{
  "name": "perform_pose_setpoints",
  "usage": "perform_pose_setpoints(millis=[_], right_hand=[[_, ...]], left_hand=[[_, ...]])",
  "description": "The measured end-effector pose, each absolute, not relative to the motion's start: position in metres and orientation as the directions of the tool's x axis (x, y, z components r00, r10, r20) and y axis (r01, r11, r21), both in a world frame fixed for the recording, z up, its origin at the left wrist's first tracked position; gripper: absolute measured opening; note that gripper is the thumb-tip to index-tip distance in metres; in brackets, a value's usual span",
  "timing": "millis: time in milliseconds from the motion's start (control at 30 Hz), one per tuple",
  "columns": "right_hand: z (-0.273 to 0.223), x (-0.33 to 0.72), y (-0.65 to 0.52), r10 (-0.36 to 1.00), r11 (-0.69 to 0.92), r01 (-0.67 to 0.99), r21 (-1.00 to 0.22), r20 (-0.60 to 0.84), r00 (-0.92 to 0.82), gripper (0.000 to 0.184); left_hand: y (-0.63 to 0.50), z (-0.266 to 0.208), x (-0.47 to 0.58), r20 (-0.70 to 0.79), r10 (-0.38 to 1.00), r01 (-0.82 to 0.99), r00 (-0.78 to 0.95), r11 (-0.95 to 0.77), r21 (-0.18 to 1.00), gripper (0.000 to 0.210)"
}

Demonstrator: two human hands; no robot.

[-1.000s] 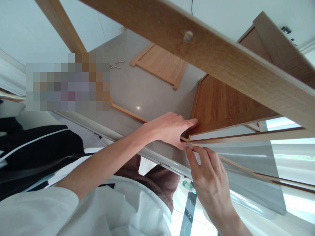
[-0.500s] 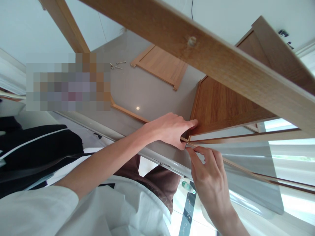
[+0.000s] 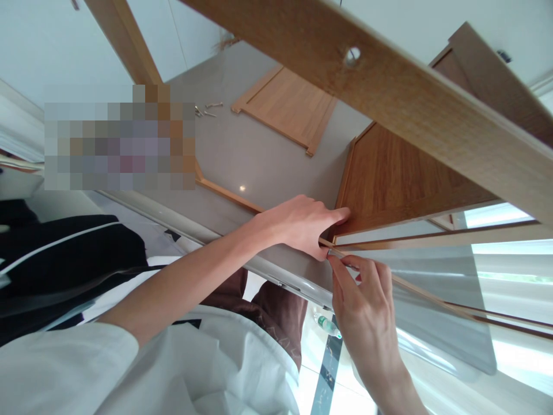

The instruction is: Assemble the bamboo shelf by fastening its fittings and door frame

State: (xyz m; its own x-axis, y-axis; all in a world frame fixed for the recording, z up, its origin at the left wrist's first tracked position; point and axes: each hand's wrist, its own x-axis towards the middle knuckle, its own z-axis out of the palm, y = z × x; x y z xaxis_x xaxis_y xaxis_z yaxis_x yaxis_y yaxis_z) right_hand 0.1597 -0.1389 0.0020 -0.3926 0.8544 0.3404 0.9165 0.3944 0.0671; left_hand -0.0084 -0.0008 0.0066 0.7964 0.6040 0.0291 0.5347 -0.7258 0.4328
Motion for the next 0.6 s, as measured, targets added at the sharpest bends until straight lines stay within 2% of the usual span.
perform_pose_setpoints(millis=[133, 267, 600], right_hand=[[0.0071, 0.1544, -0.1389, 0.861, 0.393, 0.915, 0.09, 0.313, -0.401, 0.04], [0.0109, 0.1512, -0.1377, 0.869, 0.386, 0.92, 0.064, 0.31, -0.387, 0.039], [0.0127, 0.1505, -0.1327, 0.871, 0.365, 0.93, 0.039, 0.337, -0.356, 0.024]], left_hand=[[-0.0006, 0.006, -0.0087, 0.019, 0.601, 0.533, 0.799, -0.723, 0.439, 0.056], [0.0001, 0.0046, -0.0092, 0.036, 0.598, 0.523, 0.801, -0.727, 0.445, 0.054], [-0.0003, 0.0026, -0.0098, 0.071, 0.589, 0.502, 0.805, -0.74, 0.447, 0.053]])
